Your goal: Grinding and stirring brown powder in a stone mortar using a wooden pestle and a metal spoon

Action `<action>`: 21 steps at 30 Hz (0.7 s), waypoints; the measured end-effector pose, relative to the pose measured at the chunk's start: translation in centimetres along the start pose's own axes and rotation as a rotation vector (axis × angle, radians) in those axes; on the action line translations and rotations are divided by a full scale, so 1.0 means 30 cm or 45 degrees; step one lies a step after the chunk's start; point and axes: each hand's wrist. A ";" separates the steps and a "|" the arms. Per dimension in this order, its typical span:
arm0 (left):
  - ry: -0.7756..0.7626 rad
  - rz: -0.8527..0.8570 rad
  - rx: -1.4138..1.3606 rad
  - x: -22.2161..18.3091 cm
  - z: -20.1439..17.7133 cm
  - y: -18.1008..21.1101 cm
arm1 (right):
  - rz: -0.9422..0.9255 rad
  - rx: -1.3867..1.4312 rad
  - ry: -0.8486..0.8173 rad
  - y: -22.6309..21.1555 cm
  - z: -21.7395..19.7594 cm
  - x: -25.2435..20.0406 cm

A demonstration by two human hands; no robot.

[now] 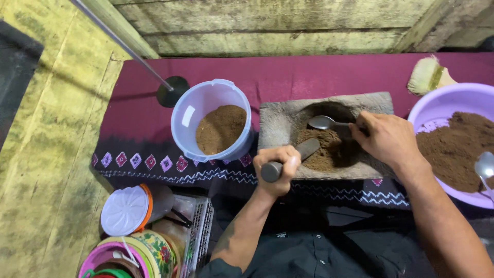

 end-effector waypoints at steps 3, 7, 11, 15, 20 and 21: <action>0.087 -0.009 -0.045 -0.003 0.023 0.025 | -0.036 0.015 0.099 0.009 0.008 -0.012; 0.060 0.076 -0.019 -0.014 0.061 0.094 | -0.078 0.023 0.097 0.023 0.014 -0.021; 0.039 0.254 -0.118 0.005 0.139 0.246 | -0.092 0.015 0.052 0.029 0.008 -0.003; -0.118 0.199 -0.088 0.001 0.171 0.285 | -0.077 0.081 0.098 0.029 0.009 -0.008; -0.219 0.276 -0.231 -0.011 0.164 -0.032 | -0.080 0.152 0.257 0.040 0.030 -0.025; -0.223 0.282 -0.236 0.000 0.153 -0.045 | -0.078 0.147 0.263 0.043 0.035 -0.020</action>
Point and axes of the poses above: each hand's wrist, its own x-axis towards the middle knuckle, its own z-axis out of the palm, y = z × x, and after that the axes turned 10 degrees about y, right-handed
